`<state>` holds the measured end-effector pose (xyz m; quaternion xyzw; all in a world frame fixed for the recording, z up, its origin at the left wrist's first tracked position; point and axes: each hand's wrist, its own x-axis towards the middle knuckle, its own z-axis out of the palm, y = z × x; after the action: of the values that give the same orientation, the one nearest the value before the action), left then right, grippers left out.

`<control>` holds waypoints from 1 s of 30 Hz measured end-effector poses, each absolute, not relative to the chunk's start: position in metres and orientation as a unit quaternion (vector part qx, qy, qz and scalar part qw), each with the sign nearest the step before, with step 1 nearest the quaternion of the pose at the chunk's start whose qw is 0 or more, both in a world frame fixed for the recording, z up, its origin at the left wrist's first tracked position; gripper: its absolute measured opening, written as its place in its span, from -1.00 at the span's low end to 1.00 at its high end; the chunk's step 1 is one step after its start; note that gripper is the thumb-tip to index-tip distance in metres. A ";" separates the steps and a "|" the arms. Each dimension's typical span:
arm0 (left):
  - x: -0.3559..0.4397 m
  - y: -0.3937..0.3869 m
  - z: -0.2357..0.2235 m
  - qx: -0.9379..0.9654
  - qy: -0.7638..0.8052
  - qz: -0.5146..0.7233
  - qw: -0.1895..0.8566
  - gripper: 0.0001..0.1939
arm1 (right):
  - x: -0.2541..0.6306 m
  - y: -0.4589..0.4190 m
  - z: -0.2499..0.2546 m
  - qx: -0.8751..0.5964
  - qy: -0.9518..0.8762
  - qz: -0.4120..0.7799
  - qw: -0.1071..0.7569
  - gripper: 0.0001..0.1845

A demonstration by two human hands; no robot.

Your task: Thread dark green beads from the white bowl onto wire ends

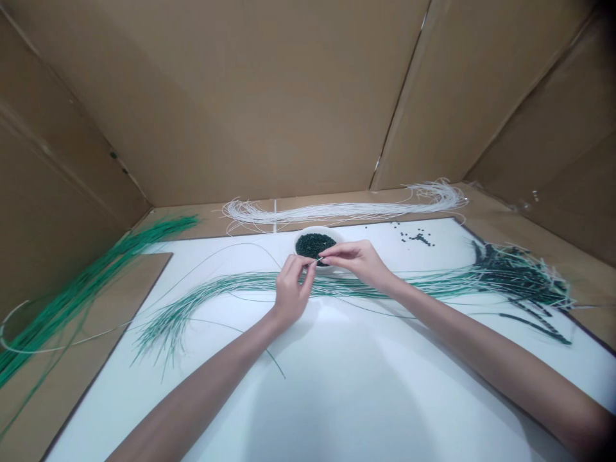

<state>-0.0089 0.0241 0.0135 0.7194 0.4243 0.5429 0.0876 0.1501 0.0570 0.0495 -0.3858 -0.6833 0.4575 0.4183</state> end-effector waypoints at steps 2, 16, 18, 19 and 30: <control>-0.009 0.024 0.014 0.721 0.424 0.541 0.086 -0.94 | 0.150 0.057 0.050 -0.383 -0.680 0.461 0.422 -0.77; -0.008 0.024 0.014 0.717 0.421 0.550 0.078 -0.94 | 0.149 0.057 0.050 -0.384 -0.667 0.474 0.428 -0.82; -0.008 0.024 0.014 0.717 0.420 0.551 0.078 -0.94 | 0.148 0.056 0.050 -0.380 -0.656 0.489 0.431 -0.83; -0.008 0.024 0.014 0.716 0.420 0.552 0.078 -0.94 | 0.148 0.056 0.050 -0.378 -0.652 0.496 0.432 -0.83; -0.008 0.024 0.014 0.716 0.419 0.554 0.075 -0.94 | 0.148 0.057 0.050 -0.371 -0.641 0.511 0.437 -0.83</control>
<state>-0.0082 0.0238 0.0138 0.7156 0.4186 0.5541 0.0754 0.1479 0.0569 0.0497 -0.3711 -0.6407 0.5110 0.4366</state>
